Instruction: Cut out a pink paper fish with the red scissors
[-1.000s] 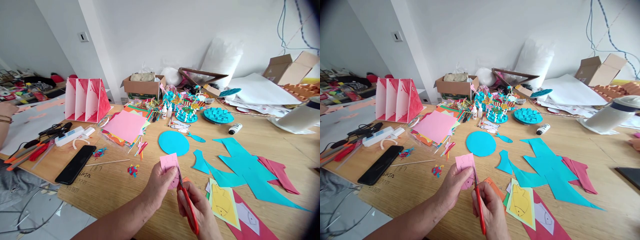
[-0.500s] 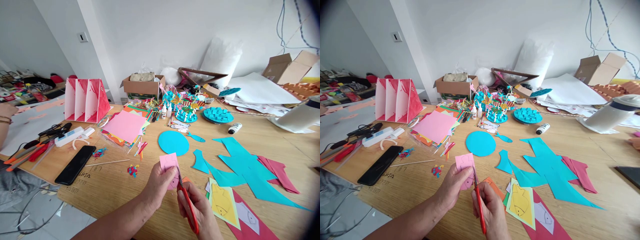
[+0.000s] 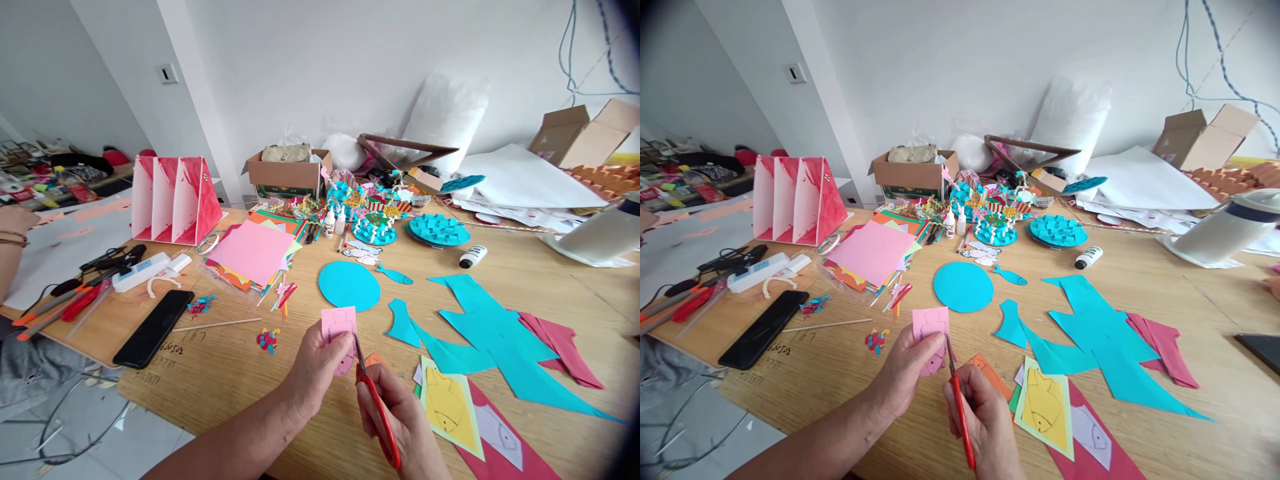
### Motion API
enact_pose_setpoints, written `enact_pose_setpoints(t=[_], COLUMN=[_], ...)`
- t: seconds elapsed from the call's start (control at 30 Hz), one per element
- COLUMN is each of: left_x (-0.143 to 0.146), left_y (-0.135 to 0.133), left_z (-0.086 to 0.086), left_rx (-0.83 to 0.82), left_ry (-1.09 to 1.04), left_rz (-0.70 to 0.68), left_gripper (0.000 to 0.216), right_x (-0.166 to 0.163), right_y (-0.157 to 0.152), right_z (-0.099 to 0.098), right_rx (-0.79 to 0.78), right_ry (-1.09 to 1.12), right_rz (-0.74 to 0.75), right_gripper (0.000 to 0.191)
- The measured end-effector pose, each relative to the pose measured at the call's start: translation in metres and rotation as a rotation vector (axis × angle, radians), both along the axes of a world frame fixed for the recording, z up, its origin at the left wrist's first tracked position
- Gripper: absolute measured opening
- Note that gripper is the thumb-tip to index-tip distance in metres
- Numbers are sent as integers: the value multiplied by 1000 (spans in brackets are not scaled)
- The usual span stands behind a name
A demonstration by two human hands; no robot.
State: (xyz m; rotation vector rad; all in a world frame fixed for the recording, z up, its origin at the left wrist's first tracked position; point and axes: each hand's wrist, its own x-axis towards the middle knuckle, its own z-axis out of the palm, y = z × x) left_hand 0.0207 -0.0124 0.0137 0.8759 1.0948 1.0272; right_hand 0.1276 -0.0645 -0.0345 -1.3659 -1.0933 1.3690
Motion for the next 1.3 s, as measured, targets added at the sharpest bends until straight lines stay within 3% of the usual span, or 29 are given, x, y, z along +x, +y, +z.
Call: enact_pose_setpoints(t=[0.27,0.6,1.3], left_x=[-6,-8,-7], left_y=[4,7,7], left_z=[-2,4,5], left_rx=[80,114,74], left_ry=[2,73,91], left_rz=[-71,-107,-77], left_gripper=[24,30,28], right_x=[-3,3,1], right_y=[0,0,0], right_z=[6,14,3], right_rx=[-4,-19,16], right_ry=[-58,12,-63], right_rz=[-68,5,-37], right_gripper=[28,33,35])
